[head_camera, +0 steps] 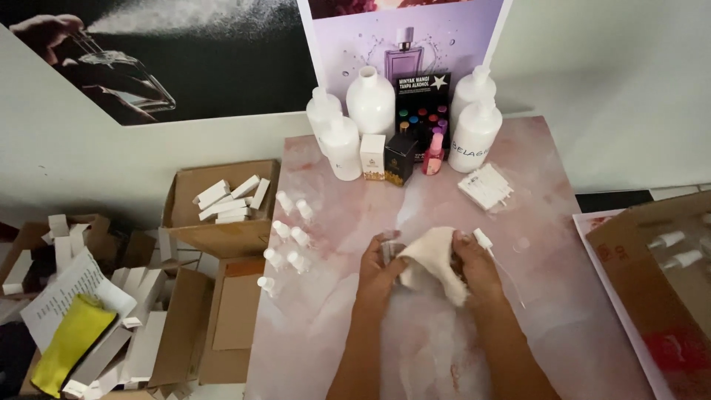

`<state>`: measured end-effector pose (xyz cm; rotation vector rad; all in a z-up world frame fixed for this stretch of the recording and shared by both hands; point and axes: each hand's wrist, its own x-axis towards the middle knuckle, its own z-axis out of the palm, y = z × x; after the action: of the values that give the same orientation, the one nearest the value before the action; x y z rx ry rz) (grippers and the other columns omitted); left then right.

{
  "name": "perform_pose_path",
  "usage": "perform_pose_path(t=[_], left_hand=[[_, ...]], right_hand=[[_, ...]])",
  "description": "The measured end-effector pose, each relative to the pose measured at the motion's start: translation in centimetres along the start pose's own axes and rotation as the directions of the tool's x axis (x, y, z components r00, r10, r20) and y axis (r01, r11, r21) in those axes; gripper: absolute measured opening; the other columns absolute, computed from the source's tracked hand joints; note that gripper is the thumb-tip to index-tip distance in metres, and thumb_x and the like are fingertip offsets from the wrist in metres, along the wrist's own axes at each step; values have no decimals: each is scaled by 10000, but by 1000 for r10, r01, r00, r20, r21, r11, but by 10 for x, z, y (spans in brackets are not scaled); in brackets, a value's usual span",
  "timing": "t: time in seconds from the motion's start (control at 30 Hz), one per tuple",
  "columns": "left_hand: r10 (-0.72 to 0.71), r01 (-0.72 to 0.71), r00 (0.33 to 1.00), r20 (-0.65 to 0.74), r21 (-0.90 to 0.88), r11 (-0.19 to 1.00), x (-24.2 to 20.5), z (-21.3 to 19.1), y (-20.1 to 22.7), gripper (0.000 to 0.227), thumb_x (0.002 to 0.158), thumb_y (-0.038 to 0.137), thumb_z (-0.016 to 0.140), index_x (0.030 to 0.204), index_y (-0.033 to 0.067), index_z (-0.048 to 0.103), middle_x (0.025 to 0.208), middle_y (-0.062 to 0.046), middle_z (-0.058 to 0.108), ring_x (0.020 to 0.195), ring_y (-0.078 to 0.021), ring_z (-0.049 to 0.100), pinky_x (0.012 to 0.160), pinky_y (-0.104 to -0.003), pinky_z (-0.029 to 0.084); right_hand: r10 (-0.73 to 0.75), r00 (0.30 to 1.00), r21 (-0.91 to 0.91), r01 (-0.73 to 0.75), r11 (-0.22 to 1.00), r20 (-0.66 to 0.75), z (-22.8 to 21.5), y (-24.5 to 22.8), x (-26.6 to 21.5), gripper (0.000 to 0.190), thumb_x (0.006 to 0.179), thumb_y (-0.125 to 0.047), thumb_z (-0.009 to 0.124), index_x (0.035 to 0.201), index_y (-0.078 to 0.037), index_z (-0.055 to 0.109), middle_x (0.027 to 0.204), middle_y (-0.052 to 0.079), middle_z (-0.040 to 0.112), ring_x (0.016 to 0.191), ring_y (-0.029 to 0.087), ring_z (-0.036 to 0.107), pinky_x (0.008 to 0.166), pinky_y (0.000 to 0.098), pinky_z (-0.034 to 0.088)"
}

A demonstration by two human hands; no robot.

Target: Cleaning spray nozzles with a cloth and assembling them into small perfume bottles.

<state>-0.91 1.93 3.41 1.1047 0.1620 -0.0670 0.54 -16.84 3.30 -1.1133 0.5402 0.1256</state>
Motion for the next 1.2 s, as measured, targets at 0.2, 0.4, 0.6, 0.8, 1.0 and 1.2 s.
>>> perform_pose_path(t=[0.2,0.4,0.6,0.8,1.0,1.2], left_hand=[[-12,19,996,86,-80,997,-4,8,7,534,740,92,841,1246,47,679,968,-126,708,844,-226,685,769,-353,594],[132,-133,990,42,13,991,9,-6,-22,434,936,206,726,1327,49,620,1052,-62,592,964,-159,565,903,-324,519],[151,-156,986,-68,-79,985,-8,16,14,561,963,327,573,1429,27,489,1098,-69,502,1006,-181,515,912,-290,445],[124,-123,992,26,-63,990,-11,22,-2,208,987,157,672,1126,32,580,953,-124,630,585,-144,586,480,-268,479],[129,-100,988,-83,290,952,-8,24,-16,333,1077,340,553,845,105,598,630,-28,518,519,-103,458,479,-250,390],[155,-98,981,-117,390,916,-2,12,-27,410,1094,364,539,798,85,590,613,-60,536,540,-130,476,504,-276,410]], right_hand=[[-43,999,0,43,999,9,6,14,-11,254,993,-346,699,889,-139,596,779,71,616,699,230,652,600,434,588],[-100,994,-2,100,995,42,18,29,-22,195,973,-277,699,914,-106,626,807,89,637,736,234,655,650,429,585],[-157,985,4,158,988,73,7,23,-14,142,952,-209,699,940,-74,656,835,107,659,772,239,659,699,425,582],[-211,973,14,211,977,89,19,31,-16,106,931,-140,699,965,-41,686,863,125,680,809,244,663,749,420,579],[-269,957,33,267,963,108,23,37,-19,104,910,-71,698,991,-8,716,891,143,701,846,249,666,798,415,576],[-331,934,52,327,943,134,25,38,-21,138,890,-2,698,1017,25,746,918,161,723,883,254,670,848,411,573]])
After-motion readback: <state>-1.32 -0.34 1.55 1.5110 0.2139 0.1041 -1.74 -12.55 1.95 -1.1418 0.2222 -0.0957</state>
